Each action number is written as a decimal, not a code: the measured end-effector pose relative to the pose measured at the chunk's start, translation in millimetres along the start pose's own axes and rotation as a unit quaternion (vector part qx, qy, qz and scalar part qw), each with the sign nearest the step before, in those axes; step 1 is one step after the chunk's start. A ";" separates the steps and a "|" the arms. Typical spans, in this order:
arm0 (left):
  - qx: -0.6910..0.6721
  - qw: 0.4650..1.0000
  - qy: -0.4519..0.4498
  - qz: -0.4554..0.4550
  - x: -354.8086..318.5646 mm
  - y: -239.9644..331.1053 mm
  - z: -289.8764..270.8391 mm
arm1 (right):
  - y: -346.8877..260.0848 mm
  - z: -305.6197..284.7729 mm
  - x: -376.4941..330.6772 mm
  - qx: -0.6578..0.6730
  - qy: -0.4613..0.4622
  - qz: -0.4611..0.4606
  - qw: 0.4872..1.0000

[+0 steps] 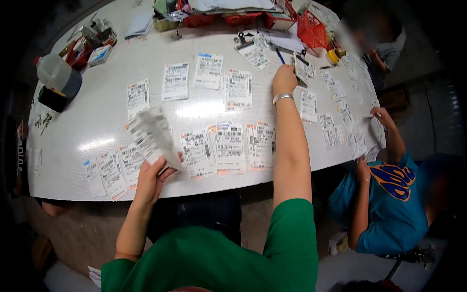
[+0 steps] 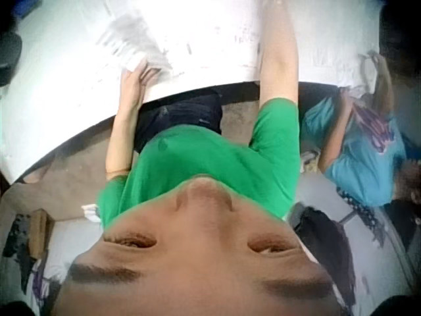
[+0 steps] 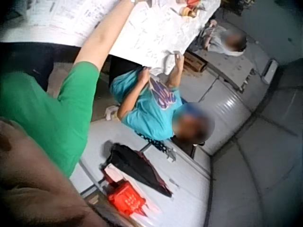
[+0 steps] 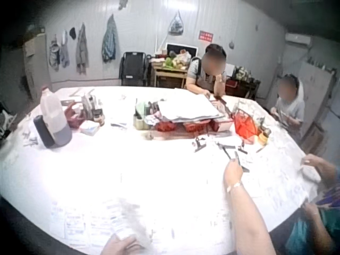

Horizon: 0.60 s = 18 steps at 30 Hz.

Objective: The person sorts through a stack of shipping labels on a table, checking details on each one and arranging them into different piles.

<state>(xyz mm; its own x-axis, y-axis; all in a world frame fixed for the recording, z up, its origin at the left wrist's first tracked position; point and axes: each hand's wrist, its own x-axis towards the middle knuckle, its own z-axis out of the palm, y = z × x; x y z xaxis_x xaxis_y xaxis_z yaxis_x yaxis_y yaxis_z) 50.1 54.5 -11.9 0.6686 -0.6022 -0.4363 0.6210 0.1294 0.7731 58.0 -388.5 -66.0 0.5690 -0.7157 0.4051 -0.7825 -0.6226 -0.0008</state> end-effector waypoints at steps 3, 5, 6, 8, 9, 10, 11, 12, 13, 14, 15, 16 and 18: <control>0.006 0.999 -0.041 -0.008 33.6 12.0 35.6 | 14.2 6.7 11.2 -0.017 -0.026 0.044 0.999; 0.017 0.997 -0.071 0.001 49.4 15.2 51.5 | 31.7 6.4 10.2 -0.004 -0.048 0.020 0.999; 0.016 0.996 -0.092 0.009 60.0 11.6 58.1 | 41.0 6.4 5.2 0.003 -0.057 0.013 0.998; 0.065 0.991 -0.091 0.068 72.1 18.2 60.5 | 23.3 -23.4 -8.5 0.048 -0.069 -0.046 0.995; 0.113 0.984 -0.077 0.113 76.8 23.7 60.0 | 5.1 -60.0 -23.8 0.077 -0.073 -0.092 0.990; 0.155 0.973 -0.071 0.156 82.2 27.1 67.6 | 2.2 -79.0 -35.9 0.170 -0.069 -0.114 0.976; 0.209 0.947 -0.073 0.233 87.5 32.7 76.2 | -4.2 -94.3 -47.7 0.264 -0.068 -0.141 0.952; 0.262 0.913 -0.068 0.304 94.5 37.6 82.9 | -15.2 -112.1 -63.2 0.345 -0.125 -0.151 0.918; 0.316 0.872 -0.059 0.369 98.6 43.6 88.8 | -26.3 -126.6 -79.2 0.425 -0.185 -0.159 0.872; 0.347 0.858 -0.078 0.370 104.8 45.5 102.2 | -25.0 -130.9 -93.3 0.396 -0.173 -0.195 0.881; 0.370 0.839 -0.081 0.390 109.8 46.9 107.5 | -28.6 -133.2 -103.0 0.375 -0.161 -0.234 0.882; 0.392 0.819 -0.083 0.410 114.6 47.4 110.9 | -30.5 -134.4 -107.9 0.386 -0.152 -0.232 0.880; 0.417 0.791 -0.094 0.438 117.1 52.1 118.4 | -35.5 -134.6 -115.1 0.408 -0.137 -0.228 0.873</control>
<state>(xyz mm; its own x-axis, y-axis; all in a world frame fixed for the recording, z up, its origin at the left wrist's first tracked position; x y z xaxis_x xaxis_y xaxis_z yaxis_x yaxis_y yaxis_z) 112.2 -102.6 31.8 0.5705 -0.6865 0.4507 -0.5856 0.0447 0.8094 -13.7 -241.4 10.5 0.9011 -0.3135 0.2996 -0.0811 -0.8006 -0.5937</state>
